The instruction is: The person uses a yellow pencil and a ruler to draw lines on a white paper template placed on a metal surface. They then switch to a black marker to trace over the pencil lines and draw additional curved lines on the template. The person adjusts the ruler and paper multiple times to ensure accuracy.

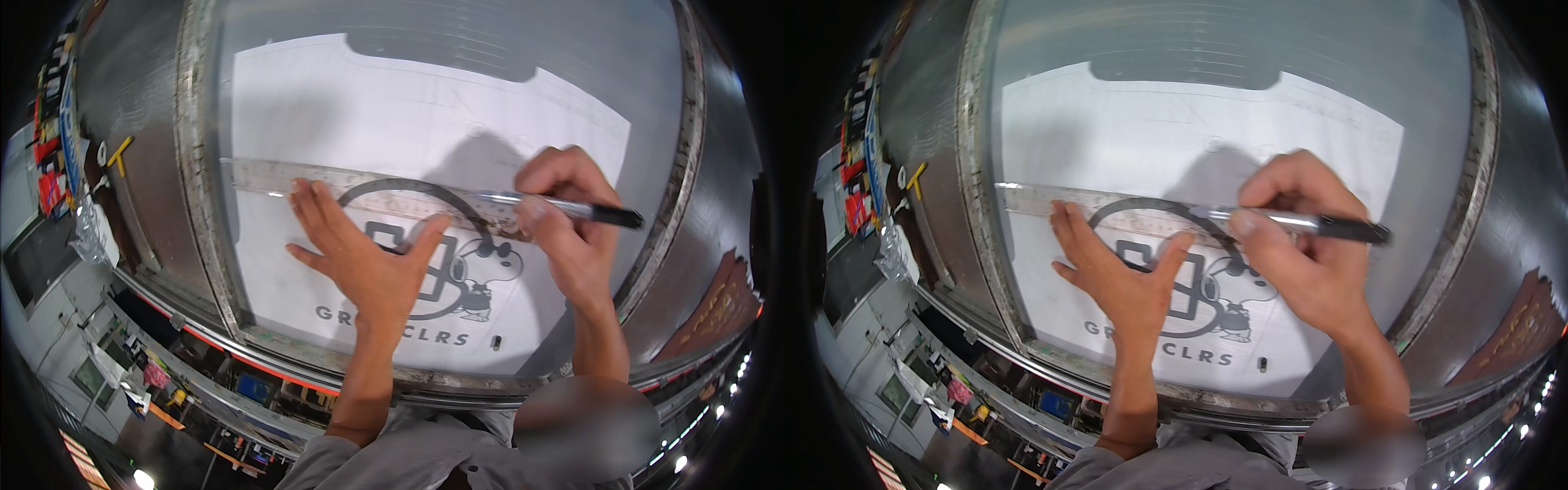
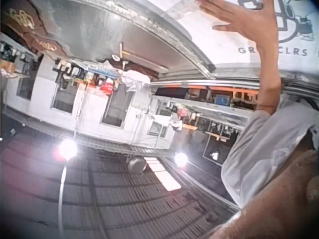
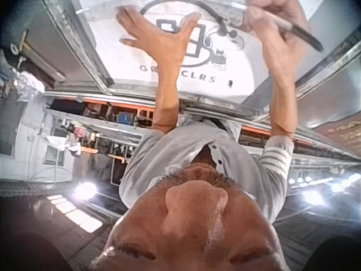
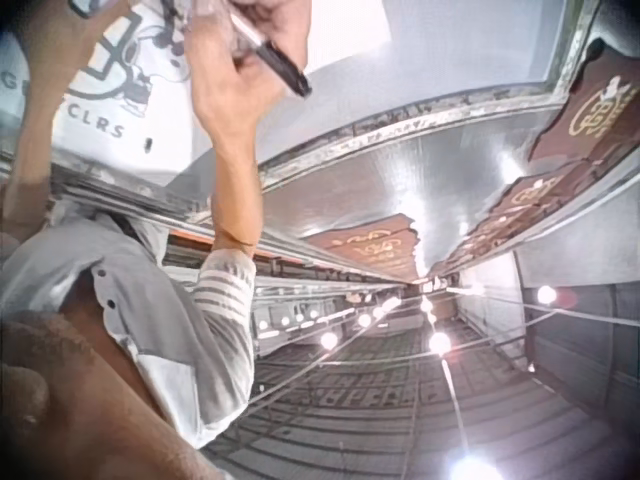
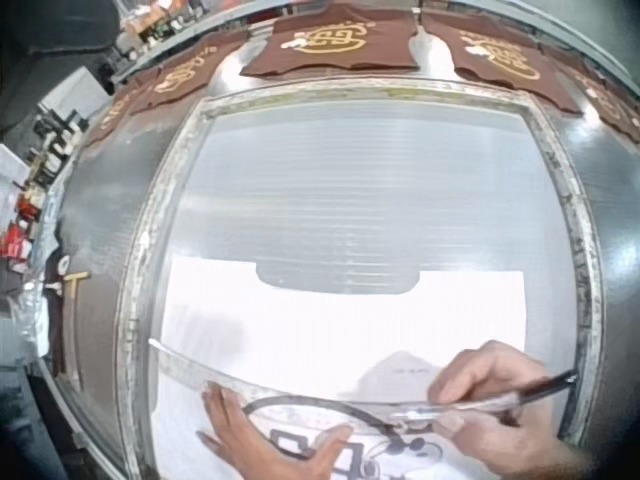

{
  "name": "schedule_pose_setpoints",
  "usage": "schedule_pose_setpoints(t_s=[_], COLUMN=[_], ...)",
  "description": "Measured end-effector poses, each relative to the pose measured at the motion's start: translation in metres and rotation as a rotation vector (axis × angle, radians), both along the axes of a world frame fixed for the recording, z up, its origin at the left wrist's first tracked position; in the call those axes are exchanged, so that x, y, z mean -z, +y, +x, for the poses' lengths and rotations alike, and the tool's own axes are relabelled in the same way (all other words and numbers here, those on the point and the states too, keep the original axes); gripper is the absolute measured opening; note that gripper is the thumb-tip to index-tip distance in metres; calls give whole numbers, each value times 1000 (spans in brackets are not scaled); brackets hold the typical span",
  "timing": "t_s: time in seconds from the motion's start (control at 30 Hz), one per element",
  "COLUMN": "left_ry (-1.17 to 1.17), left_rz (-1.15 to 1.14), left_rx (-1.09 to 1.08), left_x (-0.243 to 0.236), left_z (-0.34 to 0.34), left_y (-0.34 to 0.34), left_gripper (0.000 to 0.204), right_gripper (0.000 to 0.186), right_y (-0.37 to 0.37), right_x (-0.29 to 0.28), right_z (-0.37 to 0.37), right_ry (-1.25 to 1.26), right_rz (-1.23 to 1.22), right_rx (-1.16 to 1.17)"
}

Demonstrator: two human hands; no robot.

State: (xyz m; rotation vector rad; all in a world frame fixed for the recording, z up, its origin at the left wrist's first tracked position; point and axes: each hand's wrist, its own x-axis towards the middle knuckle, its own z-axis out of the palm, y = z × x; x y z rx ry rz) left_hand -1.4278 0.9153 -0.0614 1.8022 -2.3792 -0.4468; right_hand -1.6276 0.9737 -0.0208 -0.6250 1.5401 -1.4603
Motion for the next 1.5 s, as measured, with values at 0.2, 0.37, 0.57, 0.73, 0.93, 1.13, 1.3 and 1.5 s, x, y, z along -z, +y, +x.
schedule_pose_setpoints(t_s=[0.2,0.37,0.57,0.73,0.93,1.13,1.3,1.5], left_ry=[26,37,64,65,75,56,29,-27], left_rz=[46,42,34,29,41,51,47,1], left_rx=[-6,-22,-25,-28,-29,-21,-22,-9], left_x=[-1,4,5,7,6,3,0,1], left_z=[2,4,4,5,5,3,1,-1], left_y=[-1,0,-1,0,-1,-1,-1,1], left_gripper=[133,135,133,132,132,134,136,133], right_gripper=[11,11,11,11,10,9,8,10], right_y=[-61,-73,-76,-78,-79,-68,-43,-6], right_x=[20,23,25,26,24,19,12,7], right_z=[30,40,43,44,43,32,10,-22], right_ry=[89,174,230,264,267,369,401,493], right_rz=[6,7,18,24,22,39,64,62], right_rx=[-108,-167,-183,-209,-218,-274,-289,-290])
